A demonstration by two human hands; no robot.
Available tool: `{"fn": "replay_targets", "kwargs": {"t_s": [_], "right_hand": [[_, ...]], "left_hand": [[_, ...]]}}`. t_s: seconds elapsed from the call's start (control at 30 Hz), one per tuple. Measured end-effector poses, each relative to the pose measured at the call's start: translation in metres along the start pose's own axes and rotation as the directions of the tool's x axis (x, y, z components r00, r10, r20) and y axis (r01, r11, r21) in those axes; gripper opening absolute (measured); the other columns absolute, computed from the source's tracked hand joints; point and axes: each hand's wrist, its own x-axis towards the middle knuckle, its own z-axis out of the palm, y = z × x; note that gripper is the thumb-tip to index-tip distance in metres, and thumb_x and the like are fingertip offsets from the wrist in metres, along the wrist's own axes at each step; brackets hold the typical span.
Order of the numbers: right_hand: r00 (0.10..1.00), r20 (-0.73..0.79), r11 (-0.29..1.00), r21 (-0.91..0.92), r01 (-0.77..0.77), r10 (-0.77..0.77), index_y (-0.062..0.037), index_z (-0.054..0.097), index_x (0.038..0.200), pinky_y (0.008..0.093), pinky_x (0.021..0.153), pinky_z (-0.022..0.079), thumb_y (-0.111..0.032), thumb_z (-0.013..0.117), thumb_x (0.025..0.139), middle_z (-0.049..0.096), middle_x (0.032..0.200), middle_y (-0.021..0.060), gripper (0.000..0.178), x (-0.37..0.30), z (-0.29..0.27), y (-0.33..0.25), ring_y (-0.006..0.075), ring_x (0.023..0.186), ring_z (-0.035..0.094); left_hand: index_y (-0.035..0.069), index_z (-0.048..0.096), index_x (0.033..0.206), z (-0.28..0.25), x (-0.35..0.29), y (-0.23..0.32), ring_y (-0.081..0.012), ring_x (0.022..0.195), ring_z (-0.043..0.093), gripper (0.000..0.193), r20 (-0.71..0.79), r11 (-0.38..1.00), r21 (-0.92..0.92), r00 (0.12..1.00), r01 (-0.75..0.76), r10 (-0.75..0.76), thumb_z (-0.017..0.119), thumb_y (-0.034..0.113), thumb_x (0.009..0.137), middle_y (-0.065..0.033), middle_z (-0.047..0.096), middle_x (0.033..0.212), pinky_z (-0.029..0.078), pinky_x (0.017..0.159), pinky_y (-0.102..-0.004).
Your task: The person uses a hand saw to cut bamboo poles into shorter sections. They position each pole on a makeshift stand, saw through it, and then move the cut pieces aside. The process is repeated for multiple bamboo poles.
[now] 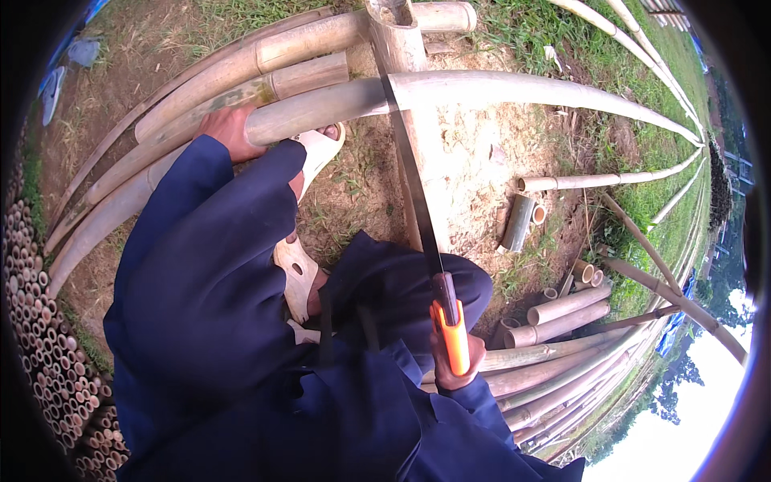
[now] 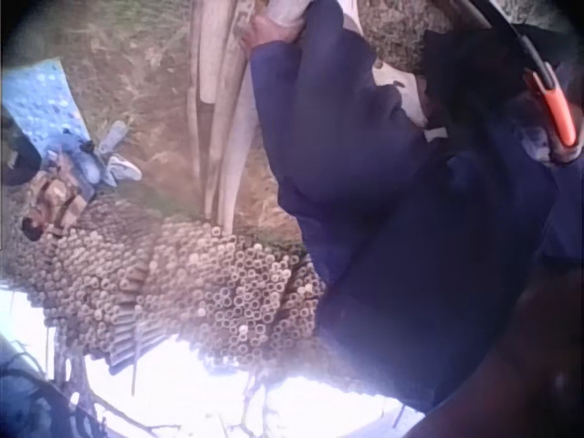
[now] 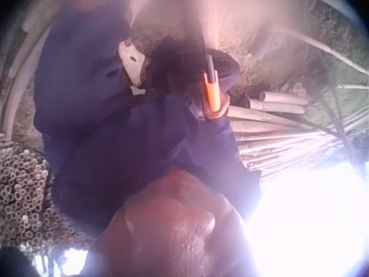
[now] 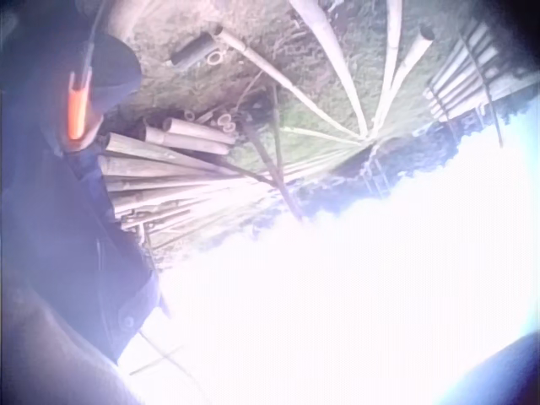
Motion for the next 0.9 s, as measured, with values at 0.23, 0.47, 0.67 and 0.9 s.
{"fn": "replay_targets", "kwargs": {"t_s": [0.23, 0.47, 0.67, 0.9], "right_hand": [[0.988, -0.084, 0.968, 0.208, 0.144, -0.129, 0.0033, 0.065, 0.086, 0.0345, 0.055, 0.045, -0.007, 0.071, 0.094, 0.061, 0.065, 0.0089, 0.015, 0.168, 0.058, -0.018, 0.0167, 0.055, 0.052], [0.999, -0.023, 0.999, 0.010, -0.037, 0.037, 0.0056, 0.069, 0.127, 0.0317, 0.086, 0.057, -0.004, 0.070, 0.091, 0.076, 0.109, 0.0203, 0.037, -0.004, -0.001, -0.001, 0.0248, 0.096, 0.077], [0.996, -0.052, 0.989, 0.129, 0.077, -0.071, 0.0014, 0.066, 0.087, 0.0360, 0.054, 0.046, -0.006, 0.071, 0.093, 0.061, 0.064, 0.0086, 0.011, 0.150, 0.049, -0.002, 0.0167, 0.052, 0.052], [1.000, -0.010, 0.999, 0.053, -0.014, 0.015, 0.0050, 0.069, 0.125, 0.0324, 0.080, 0.057, -0.005, 0.071, 0.092, 0.077, 0.099, 0.0176, 0.035, 0.040, 0.009, 0.003, 0.0235, 0.088, 0.076]], "left_hand": [[0.010, 0.067, 0.131, -0.004, 0.003, 0.003, -0.0412, 0.111, 0.069, 0.079, 0.021, 0.999, -0.042, 1.000, 0.009, -0.008, 0.086, 0.048, 0.064, -0.0237, 0.073, 0.115, 0.052, 0.100, -0.0507], [0.010, 0.067, 0.131, 0.016, 0.019, -0.002, -0.0416, 0.109, 0.070, 0.079, -0.013, 0.998, -0.009, 0.997, -0.070, 0.070, 0.087, 0.048, 0.064, -0.0231, 0.074, 0.112, 0.053, 0.098, -0.0502], [0.010, 0.067, 0.131, -0.001, 0.003, 0.006, -0.0417, 0.110, 0.070, 0.078, -0.055, 1.000, -0.001, 0.998, 0.002, -0.002, 0.086, 0.048, 0.065, -0.0230, 0.074, 0.113, 0.053, 0.099, -0.0499], [0.009, 0.070, 0.127, 0.000, 0.005, 0.001, -0.0413, 0.108, 0.071, 0.077, -0.006, 0.999, 0.008, 0.999, -0.050, 0.050, 0.087, 0.047, 0.063, -0.0239, 0.074, 0.113, 0.054, 0.099, -0.0491]]}}
